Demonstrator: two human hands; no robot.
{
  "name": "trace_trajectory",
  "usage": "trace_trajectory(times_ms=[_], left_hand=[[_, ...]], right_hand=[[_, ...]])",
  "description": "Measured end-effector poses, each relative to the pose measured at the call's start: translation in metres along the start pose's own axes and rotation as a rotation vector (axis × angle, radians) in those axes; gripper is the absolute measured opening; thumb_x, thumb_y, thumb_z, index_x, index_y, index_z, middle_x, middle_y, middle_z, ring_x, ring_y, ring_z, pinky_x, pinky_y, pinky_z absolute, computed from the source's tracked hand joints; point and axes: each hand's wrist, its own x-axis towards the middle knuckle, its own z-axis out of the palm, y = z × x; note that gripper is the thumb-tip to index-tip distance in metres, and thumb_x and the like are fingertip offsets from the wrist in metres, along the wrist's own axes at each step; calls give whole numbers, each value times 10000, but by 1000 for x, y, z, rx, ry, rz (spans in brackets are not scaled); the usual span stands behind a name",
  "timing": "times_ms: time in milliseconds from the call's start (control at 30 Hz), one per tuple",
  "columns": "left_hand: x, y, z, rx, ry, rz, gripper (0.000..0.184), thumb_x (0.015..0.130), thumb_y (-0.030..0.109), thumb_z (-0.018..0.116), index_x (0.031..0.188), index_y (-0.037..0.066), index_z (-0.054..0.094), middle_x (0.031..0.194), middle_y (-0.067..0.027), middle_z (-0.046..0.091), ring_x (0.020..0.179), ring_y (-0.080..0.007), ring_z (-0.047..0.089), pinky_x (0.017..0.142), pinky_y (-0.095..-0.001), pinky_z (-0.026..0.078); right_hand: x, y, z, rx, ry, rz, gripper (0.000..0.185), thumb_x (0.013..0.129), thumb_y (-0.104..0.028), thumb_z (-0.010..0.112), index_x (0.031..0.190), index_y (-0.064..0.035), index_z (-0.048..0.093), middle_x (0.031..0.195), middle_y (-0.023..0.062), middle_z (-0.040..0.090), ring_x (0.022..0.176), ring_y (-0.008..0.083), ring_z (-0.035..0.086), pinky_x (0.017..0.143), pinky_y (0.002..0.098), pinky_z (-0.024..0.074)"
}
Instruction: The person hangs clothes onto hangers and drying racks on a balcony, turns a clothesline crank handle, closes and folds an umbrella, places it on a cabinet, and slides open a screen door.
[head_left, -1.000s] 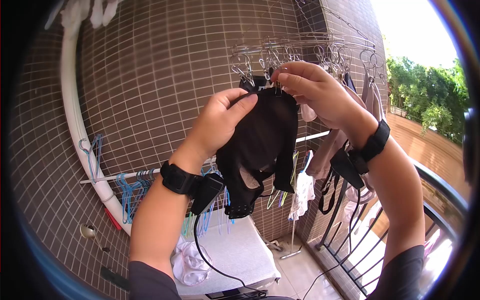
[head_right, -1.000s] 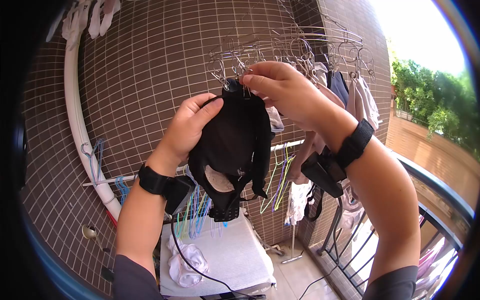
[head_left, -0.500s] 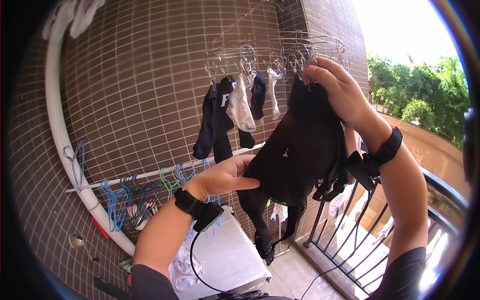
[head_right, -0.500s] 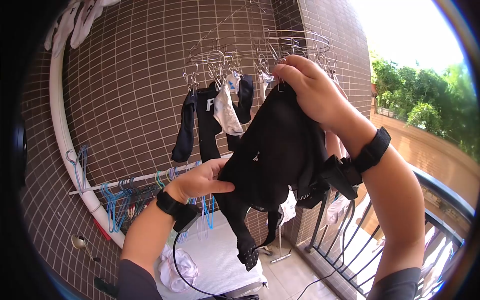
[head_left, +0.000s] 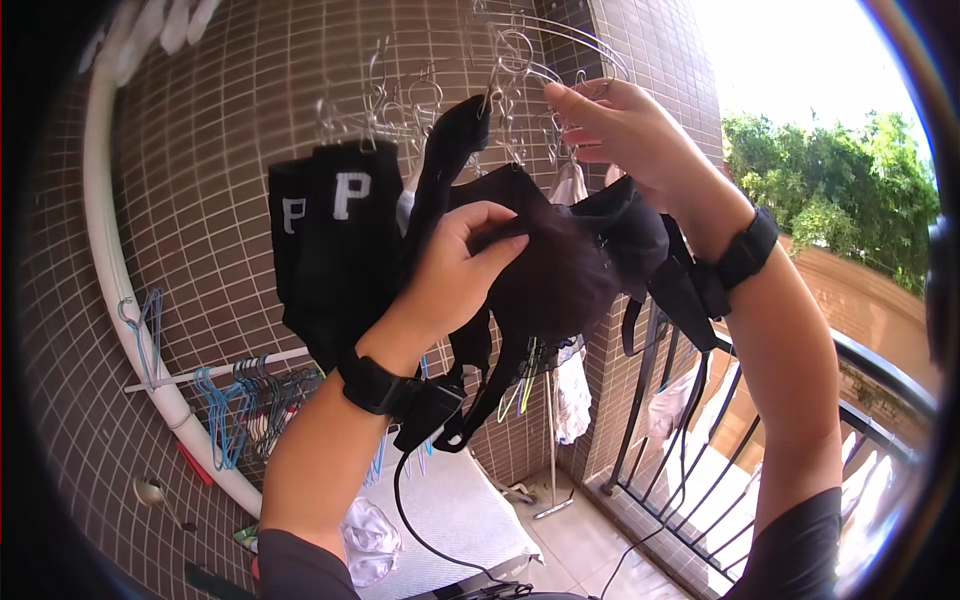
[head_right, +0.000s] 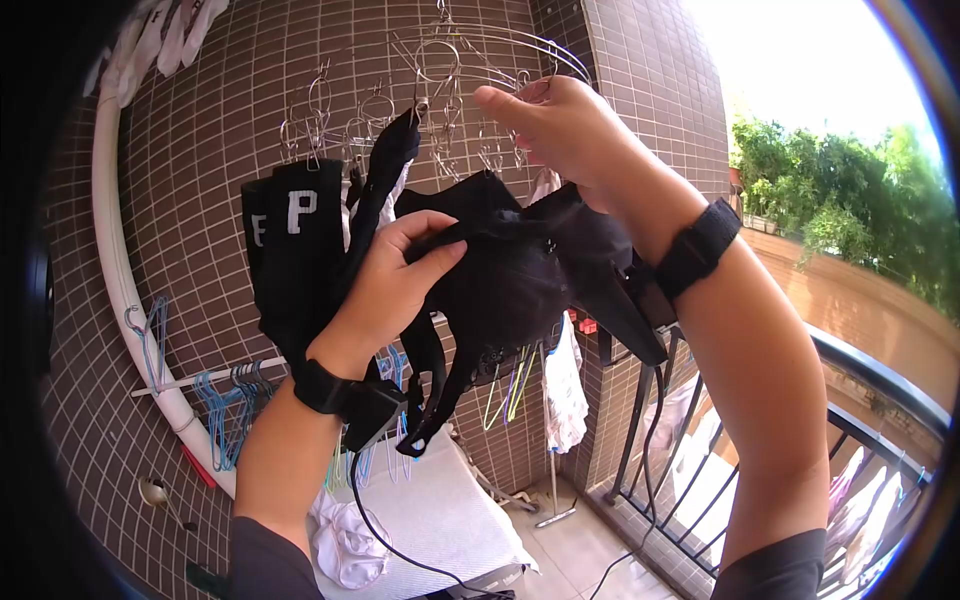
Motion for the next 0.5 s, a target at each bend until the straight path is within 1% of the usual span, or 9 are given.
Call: trace_trajectory(times_ms=[33,67,167,200,300,333,433,467,500], left_hand=[[3,-1,0,-26,17,15,250,914,123,697,1121,1,628,1015,-8,624,961,-75,559,853,-224,450],[5,-2,-1,-51,33,30,252,914,123,696,1122,0,625,1026,-13,623,968,-78,556,857,-226,449],[10,0,-2,-72,61,49,252,920,128,689,1128,4,621,1048,-22,618,982,-85,552,873,-234,447],[10,0,-4,-70,70,49,251,922,131,686,1130,6,620,1054,-24,616,985,-87,551,879,-236,446],[13,-2,-12,-65,72,4,258,933,152,673,1146,17,615,1057,-30,613,994,-93,550,890,-234,439],[15,1,-14,-60,79,20,265,936,156,671,1156,21,613,1071,-31,614,1006,-97,550,900,-240,437],[23,10,-16,-65,108,98,292,947,179,659,1195,34,606,1120,-35,617,1044,-106,551,930,-257,430],[26,10,-14,-74,118,141,304,953,192,652,1211,38,604,1142,-35,619,1059,-109,551,941,-263,427],[31,9,-14,-82,127,184,317,959,205,646,1228,43,602,1164,-36,620,1074,-112,551,952,-269,424]], right_hand=[[4,1,6,94,-75,31,701,819,-528,746,1102,97,605,884,133,647,810,155,652,710,264,527],[6,2,13,213,-99,128,555,855,-447,740,1081,47,626,915,113,661,813,144,657,700,257,531],[12,7,28,510,-310,68,371,933,-353,669,1039,-4,604,981,96,655,884,155,641,801,278,521],[15,8,35,549,-263,48,277,924,-249,672,1020,9,640,916,84,676,745,122,623,703,243,527],[26,8,50,454,-120,50,220,905,-193,662,973,16,637,824,75,653,632,107,589,581,238,501],[31,12,48,327,-101,74,152,875,-144,656,899,4,635,721,49,597,502,94,499,440,252,411],[30,13,44,474,-305,86,152,841,-150,690,878,-11,643,679,25,546,443,79,415,377,283,326],[29,11,39,409,-357,79,137,818,-124,709,877,-18,645,676,29,560,486,79,457,406,268,357],[28,10,42,391,-301,35,132,814,-119,715,866,-22,642,674,30,565,499,83,475,412,261,367]])
